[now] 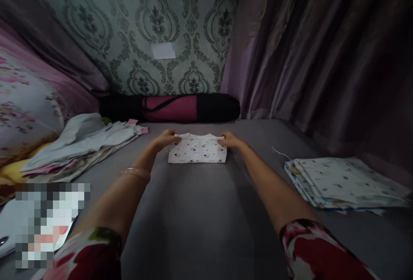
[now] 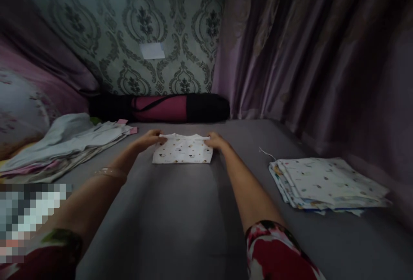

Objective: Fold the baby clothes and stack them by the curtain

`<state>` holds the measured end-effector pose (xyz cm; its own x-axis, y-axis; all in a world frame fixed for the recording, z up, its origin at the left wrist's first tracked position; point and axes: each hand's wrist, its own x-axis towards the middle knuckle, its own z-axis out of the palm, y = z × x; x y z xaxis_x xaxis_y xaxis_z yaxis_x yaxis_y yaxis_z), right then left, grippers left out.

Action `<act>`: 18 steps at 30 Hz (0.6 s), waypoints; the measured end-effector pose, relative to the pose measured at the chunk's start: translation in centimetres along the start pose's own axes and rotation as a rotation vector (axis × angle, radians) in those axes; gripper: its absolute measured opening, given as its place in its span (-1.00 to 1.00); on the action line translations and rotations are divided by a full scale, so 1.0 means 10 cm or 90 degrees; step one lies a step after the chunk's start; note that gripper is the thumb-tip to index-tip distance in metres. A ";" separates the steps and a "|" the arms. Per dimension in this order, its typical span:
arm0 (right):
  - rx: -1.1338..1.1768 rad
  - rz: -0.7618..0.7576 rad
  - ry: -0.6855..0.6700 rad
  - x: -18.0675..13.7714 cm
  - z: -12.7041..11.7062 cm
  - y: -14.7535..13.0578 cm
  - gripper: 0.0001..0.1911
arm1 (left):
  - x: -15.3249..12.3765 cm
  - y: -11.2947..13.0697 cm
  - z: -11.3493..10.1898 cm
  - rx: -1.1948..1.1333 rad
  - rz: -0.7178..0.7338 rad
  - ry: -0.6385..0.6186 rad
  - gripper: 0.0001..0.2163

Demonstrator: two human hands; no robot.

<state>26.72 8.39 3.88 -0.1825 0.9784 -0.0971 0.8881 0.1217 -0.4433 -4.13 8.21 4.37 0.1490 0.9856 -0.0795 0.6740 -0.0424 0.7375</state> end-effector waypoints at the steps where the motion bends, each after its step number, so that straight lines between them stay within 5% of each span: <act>1: 0.025 -0.013 0.014 -0.05 -0.04 0.01 -0.74 | -0.07 0.05 -0.05 -0.050 0.012 0.002 -0.77; 9: 0.202 -0.214 0.122 -0.63 -0.29 0.05 -0.72 | -0.61 0.26 -0.26 -0.167 0.161 0.009 -0.65; 18: -0.022 -0.430 0.084 -1.65 0.21 0.21 -0.64 | -1.59 -0.14 0.11 0.070 0.294 -0.082 -0.71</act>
<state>30.70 -7.81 2.71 -0.6495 0.6985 0.3005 0.6111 0.7147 -0.3403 -6.62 -7.56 3.82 0.5341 0.8316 0.1521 0.5872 -0.4944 0.6409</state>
